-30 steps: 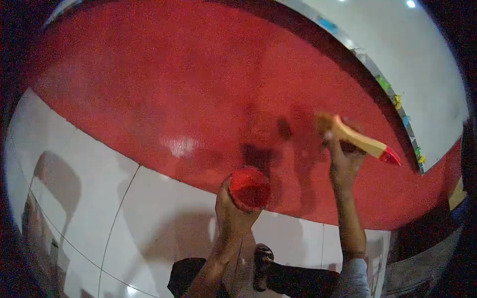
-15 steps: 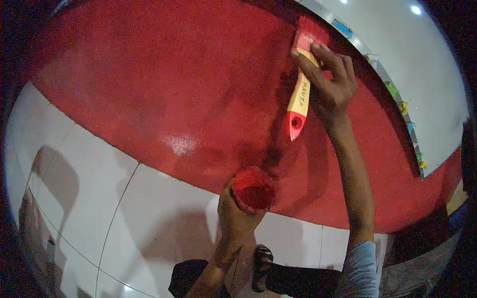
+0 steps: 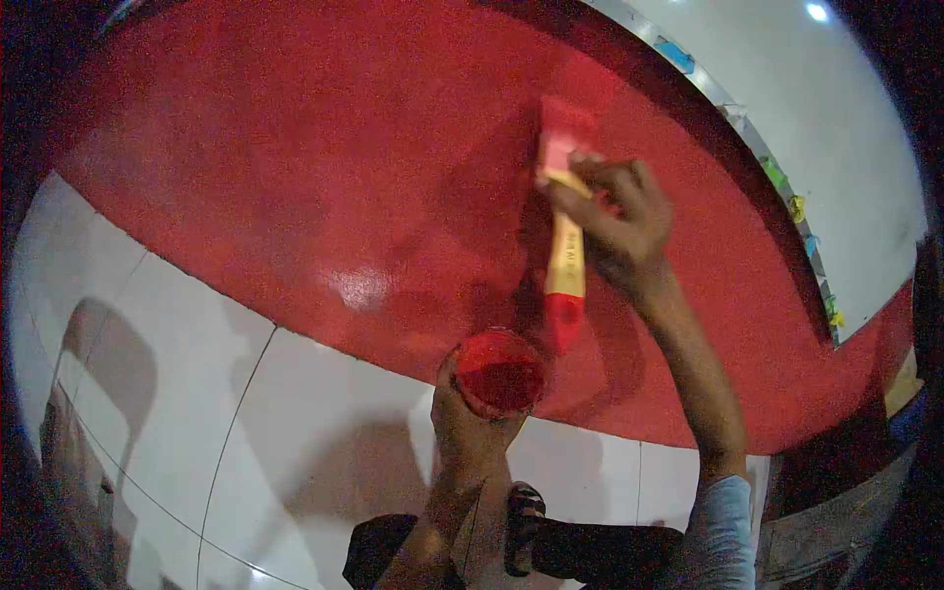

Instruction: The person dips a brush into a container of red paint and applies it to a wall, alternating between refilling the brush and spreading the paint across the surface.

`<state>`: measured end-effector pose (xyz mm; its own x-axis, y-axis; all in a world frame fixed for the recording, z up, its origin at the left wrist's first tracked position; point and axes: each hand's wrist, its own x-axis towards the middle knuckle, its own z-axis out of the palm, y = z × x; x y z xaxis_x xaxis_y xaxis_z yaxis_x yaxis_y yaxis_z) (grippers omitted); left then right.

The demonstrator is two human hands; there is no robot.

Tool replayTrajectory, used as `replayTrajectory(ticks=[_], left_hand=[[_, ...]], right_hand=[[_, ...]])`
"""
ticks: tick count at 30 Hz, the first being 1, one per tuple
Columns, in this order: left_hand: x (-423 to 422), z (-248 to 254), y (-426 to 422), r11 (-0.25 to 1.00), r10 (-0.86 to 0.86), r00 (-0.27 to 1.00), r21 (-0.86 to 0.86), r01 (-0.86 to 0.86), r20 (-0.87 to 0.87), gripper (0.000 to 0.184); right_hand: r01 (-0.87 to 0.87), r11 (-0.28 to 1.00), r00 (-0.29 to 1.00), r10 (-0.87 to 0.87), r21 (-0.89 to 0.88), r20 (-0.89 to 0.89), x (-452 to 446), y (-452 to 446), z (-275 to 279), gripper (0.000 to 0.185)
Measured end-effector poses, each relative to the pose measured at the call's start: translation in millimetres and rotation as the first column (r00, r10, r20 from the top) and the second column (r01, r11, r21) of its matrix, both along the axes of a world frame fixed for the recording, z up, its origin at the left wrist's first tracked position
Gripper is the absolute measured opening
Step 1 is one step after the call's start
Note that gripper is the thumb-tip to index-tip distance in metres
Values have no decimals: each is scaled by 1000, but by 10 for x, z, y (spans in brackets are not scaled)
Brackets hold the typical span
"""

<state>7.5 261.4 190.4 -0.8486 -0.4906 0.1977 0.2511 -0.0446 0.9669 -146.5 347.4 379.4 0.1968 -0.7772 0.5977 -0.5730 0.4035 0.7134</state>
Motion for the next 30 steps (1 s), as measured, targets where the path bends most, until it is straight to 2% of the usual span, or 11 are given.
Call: replayTrajectory(ticks=[5,8,13,15,17,19,21,23,26,28,30], left_hand=[[1,-93,105,989,94,995,-113,-95,-10,88],[12,-82,64,987,75,997,-141,-78,-27,87],[-230,-535,242,941,-36,991,328,78,-131,87],[-198,-553,279,943,-31,992,324,69,-122,87],[48,10,15,999,-20,999,-48,19,-33,86],[-113,-201,223,915,-13,994,399,56,-108,87],[-147,-309,287,903,-11,993,425,60,-119,88],[28,-42,90,999,-26,998,42,28,-55,89],[37,-91,140,1000,-8,995,16,9,-102,89],[-64,-197,213,872,-108,991,472,131,-76,90],[-77,-181,184,869,-110,992,479,126,-60,91]], right_hand=[[-65,988,990,46,-141,-134,-152,-252,514,34],[55,998,995,-57,-21,-87,-201,-225,258,36],[-74,995,994,69,-68,-83,-113,-355,215,34],[-90,985,992,76,-145,-101,-202,-509,488,33],[5,999,999,-8,-53,-50,-235,-505,314,33],[12,1000,999,-11,3,-47,-164,-451,70,30],[-57,998,994,54,-32,-98,-164,-460,98,32],[-76,992,979,56,-99,-196,-180,-517,364,35],[-55,994,995,46,-98,-87,-317,-554,407,38],[-17,1000,1000,17,-24,2,-273,-494,157,36],[-42,999,999,42,-17,-16,-106,-352,32,30]])
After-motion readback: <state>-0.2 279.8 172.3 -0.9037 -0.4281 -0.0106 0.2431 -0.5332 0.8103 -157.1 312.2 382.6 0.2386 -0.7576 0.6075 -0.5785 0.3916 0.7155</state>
